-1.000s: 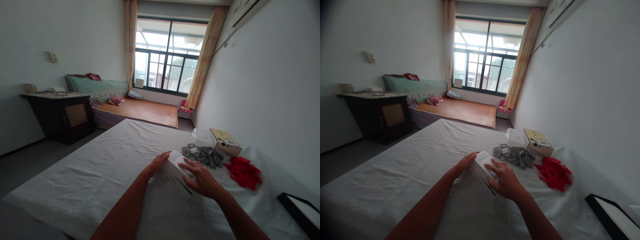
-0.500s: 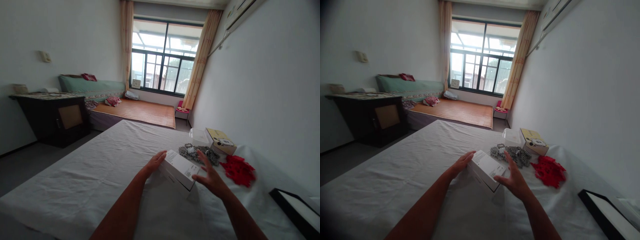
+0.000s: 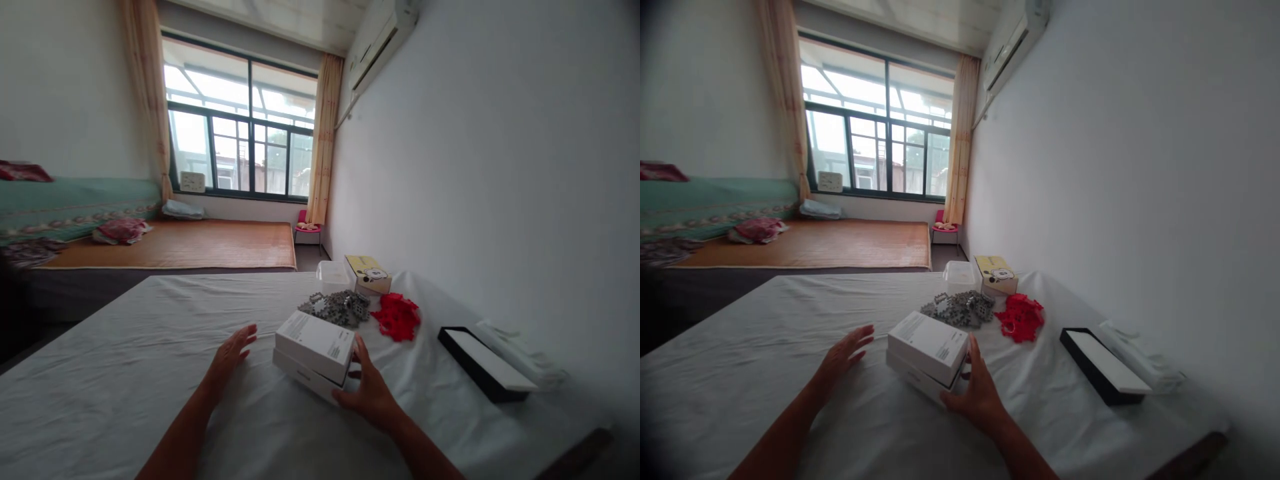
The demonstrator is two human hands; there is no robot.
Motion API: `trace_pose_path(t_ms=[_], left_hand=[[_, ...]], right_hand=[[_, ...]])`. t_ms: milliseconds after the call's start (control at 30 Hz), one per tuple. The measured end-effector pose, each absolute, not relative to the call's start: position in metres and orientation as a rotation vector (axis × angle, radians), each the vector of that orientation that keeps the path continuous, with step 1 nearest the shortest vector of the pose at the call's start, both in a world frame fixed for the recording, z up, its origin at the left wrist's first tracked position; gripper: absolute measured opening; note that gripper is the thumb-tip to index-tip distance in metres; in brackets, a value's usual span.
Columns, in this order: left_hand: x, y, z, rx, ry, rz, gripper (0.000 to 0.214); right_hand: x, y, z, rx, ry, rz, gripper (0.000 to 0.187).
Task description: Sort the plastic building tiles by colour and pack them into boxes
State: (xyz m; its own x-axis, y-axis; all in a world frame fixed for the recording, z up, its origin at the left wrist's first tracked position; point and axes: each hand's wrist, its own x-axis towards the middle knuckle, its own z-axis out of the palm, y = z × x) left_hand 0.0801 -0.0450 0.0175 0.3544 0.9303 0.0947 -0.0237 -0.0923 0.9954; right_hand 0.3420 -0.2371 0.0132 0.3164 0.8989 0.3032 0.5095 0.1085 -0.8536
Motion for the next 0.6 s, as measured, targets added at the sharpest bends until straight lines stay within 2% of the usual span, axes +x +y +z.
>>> trace_pose_path(t_ms=[167,367,600], left_hand=[[0.082,-0.043,0.019,1.419,0.929,1.012,0.064],[0.089,-0.05,0.025,1.486,0.98,1.006,0.057],[0.084,-0.036,0.007,1.491,1.037,0.981,0.061]], right_hand=[[0.442,-0.259,0.055,-1.563,-1.204,0.351,0.112],[0.605,-0.254,0.099,-1.757,-0.84,0.073,0.114],[0.716,-0.227,0.077,-2.076,-0.471,-0.112,0.111]])
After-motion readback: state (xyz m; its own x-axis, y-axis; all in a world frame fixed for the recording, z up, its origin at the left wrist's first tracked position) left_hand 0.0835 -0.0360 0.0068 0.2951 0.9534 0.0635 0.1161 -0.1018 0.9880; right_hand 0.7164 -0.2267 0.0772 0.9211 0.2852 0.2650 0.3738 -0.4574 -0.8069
